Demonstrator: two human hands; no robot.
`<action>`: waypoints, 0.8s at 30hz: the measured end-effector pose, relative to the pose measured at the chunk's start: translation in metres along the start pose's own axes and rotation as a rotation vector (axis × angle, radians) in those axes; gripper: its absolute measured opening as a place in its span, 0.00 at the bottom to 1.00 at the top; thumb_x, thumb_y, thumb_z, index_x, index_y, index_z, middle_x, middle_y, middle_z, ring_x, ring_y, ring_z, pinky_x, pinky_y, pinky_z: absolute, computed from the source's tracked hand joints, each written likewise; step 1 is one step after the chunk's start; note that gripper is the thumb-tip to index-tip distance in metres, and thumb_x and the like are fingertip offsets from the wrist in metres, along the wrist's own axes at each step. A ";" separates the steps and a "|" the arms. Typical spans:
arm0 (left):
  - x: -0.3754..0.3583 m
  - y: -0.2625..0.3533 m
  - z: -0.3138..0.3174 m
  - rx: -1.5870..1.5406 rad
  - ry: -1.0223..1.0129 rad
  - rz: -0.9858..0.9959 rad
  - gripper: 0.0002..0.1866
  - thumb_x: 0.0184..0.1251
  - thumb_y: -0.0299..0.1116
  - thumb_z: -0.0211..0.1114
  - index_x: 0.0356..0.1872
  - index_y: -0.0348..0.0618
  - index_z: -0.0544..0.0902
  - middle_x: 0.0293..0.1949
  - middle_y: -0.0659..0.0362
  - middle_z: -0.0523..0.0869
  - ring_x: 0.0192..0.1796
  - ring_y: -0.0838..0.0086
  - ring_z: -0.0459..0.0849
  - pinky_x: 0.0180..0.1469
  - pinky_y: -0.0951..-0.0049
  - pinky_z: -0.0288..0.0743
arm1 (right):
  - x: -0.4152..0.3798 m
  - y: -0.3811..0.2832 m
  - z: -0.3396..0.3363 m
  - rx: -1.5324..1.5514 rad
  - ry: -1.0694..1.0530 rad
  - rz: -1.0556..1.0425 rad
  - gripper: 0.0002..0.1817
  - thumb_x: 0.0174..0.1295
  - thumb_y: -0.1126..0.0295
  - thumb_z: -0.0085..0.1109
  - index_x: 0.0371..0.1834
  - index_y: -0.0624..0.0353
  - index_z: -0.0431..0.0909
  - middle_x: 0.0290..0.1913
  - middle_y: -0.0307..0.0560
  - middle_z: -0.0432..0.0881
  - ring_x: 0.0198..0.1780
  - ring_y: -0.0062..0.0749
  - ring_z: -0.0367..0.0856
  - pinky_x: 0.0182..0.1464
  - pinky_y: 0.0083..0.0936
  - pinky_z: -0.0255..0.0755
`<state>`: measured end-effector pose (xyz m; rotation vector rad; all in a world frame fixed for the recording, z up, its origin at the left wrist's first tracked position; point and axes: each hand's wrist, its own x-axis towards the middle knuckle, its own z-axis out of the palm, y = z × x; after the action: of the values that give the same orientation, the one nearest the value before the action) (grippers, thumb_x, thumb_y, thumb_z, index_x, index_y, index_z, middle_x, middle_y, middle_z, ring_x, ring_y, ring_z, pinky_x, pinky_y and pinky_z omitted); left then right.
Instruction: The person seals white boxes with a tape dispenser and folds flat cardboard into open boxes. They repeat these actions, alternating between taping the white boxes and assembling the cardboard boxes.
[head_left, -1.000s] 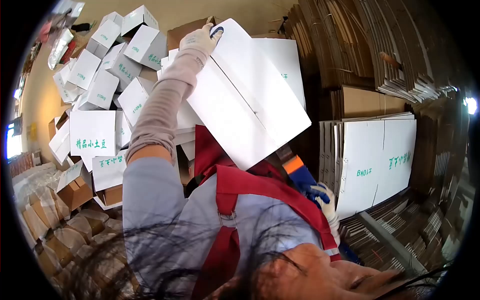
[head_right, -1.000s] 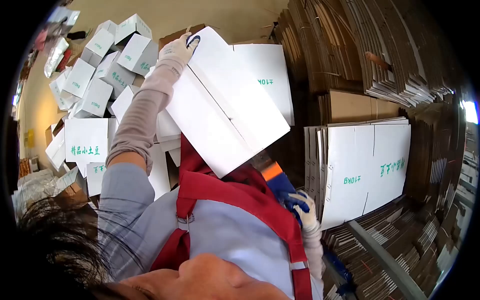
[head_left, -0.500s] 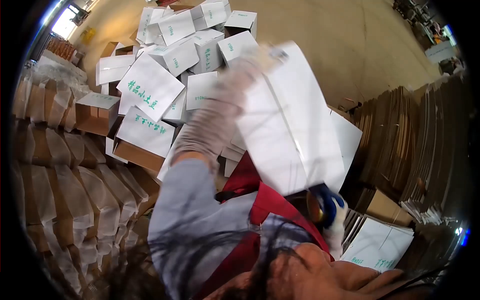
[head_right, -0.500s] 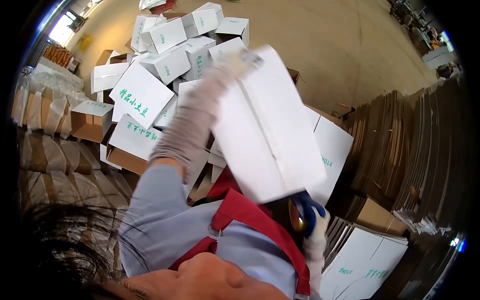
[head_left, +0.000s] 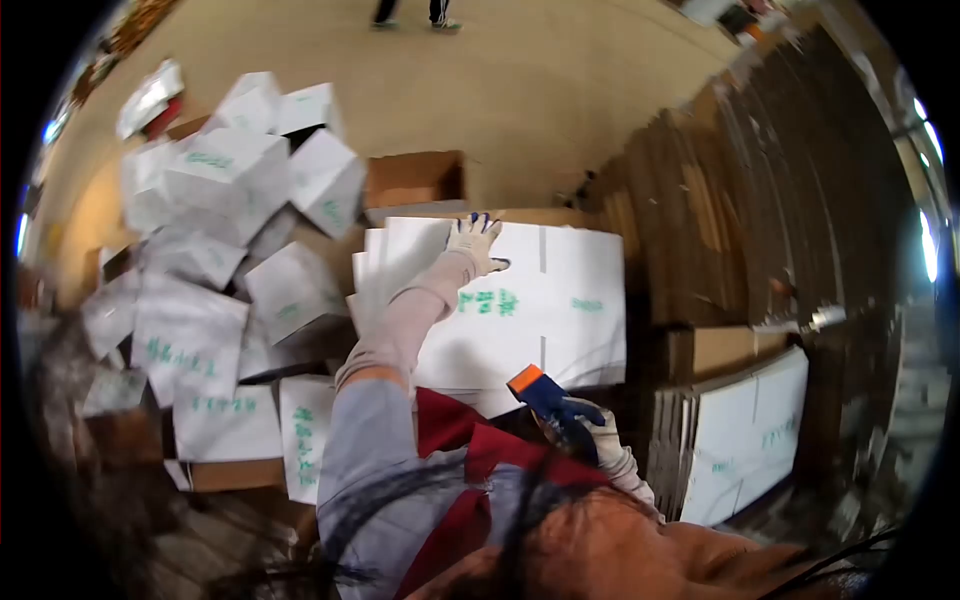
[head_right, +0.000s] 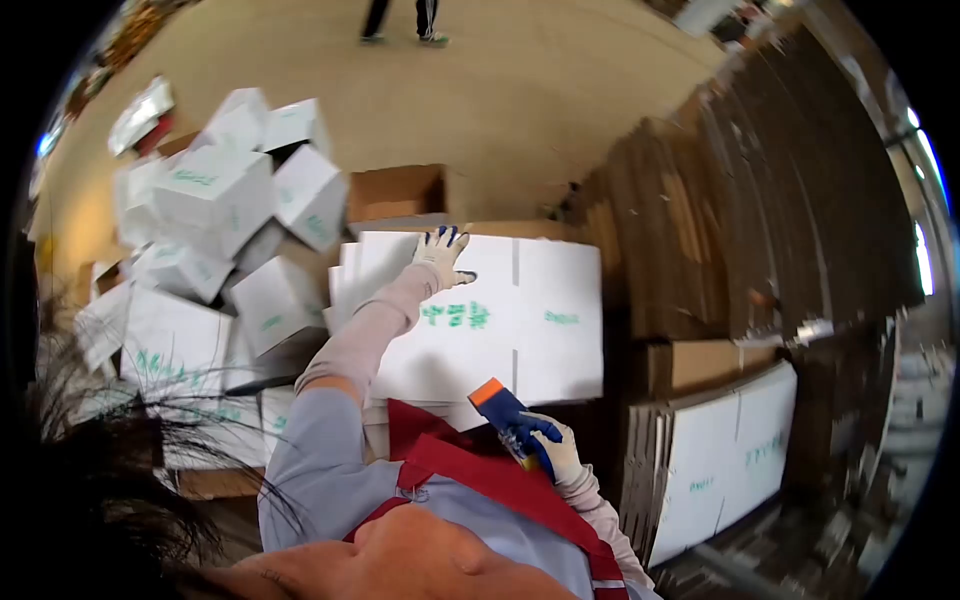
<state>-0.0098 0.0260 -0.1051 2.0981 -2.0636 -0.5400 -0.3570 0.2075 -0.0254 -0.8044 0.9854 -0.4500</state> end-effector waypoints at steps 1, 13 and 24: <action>0.019 0.006 0.022 0.110 -0.108 -0.011 0.51 0.48 0.62 0.66 0.71 0.52 0.54 0.71 0.51 0.54 0.73 0.55 0.52 0.69 0.47 0.47 | -0.013 0.004 -0.008 0.082 0.012 0.062 0.18 0.61 0.74 0.50 0.53 0.71 0.74 0.44 0.47 0.82 0.44 0.25 0.79 0.51 0.20 0.71; 0.081 0.017 0.040 0.358 -0.323 -0.142 0.56 0.40 0.57 0.73 0.71 0.57 0.51 0.71 0.54 0.55 0.72 0.57 0.55 0.69 0.45 0.48 | -0.137 0.019 -0.026 0.042 0.519 -0.060 0.16 0.63 0.73 0.53 0.53 0.69 0.75 0.46 0.47 0.82 0.45 0.25 0.79 0.51 0.21 0.71; -0.014 0.000 0.088 0.204 -0.391 -0.232 0.47 0.41 0.50 0.75 0.66 0.51 0.64 0.59 0.53 0.75 0.60 0.62 0.75 0.63 0.60 0.67 | -0.167 0.027 -0.052 -0.070 0.703 -0.211 0.18 0.59 0.73 0.52 0.51 0.71 0.75 0.45 0.49 0.81 0.46 0.28 0.79 0.51 0.23 0.71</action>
<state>-0.0403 0.0520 -0.1842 2.5440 -2.1575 -0.8678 -0.4855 0.3149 0.0310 -0.8325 1.5767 -0.9216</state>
